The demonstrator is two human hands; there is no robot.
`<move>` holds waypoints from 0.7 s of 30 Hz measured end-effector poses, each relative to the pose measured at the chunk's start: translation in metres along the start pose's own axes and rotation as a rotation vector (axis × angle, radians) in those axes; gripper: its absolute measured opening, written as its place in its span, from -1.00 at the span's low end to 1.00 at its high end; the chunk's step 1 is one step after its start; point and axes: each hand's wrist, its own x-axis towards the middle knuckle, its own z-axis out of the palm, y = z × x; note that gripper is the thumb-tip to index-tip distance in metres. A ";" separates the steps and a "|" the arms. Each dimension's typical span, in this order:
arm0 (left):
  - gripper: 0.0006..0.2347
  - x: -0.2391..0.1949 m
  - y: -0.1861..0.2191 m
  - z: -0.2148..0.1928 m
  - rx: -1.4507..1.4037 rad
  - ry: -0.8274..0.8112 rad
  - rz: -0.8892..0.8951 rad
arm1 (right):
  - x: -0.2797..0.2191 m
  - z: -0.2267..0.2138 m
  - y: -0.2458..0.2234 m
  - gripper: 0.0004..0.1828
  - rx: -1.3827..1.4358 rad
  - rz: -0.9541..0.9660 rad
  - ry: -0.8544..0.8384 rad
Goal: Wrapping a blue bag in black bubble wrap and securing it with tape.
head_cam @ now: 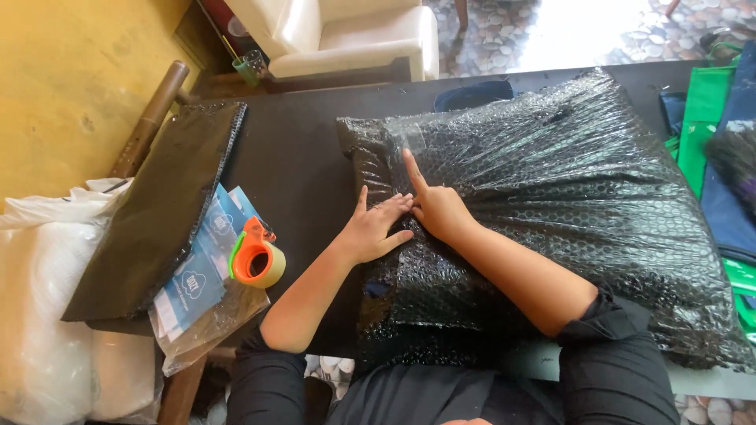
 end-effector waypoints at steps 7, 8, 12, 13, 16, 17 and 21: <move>-0.47 -0.001 0.000 -0.015 -0.089 -0.196 -0.088 | -0.002 -0.002 0.008 0.15 0.140 -0.035 0.064; -0.48 -0.001 0.001 -0.017 -0.096 -0.195 -0.094 | -0.001 -0.006 0.012 -0.01 0.116 -0.030 0.186; -0.51 -0.004 0.008 -0.025 -0.155 -0.176 -0.092 | -0.006 -0.031 0.026 -0.52 0.268 -0.196 0.492; -0.51 -0.004 0.008 -0.025 -0.158 -0.182 -0.089 | -0.005 -0.044 0.021 -0.52 0.269 -0.189 0.492; -0.50 -0.003 0.009 -0.024 -0.184 -0.168 -0.087 | -0.005 -0.075 0.011 -0.71 0.553 -0.185 0.330; -0.50 -0.003 0.009 -0.025 -0.212 -0.178 -0.092 | -0.004 -0.082 0.008 -0.62 0.669 -0.151 0.190; -0.50 -0.005 0.010 -0.030 -0.289 -0.175 -0.111 | 0.017 -0.088 0.009 -0.44 0.783 -0.140 -0.139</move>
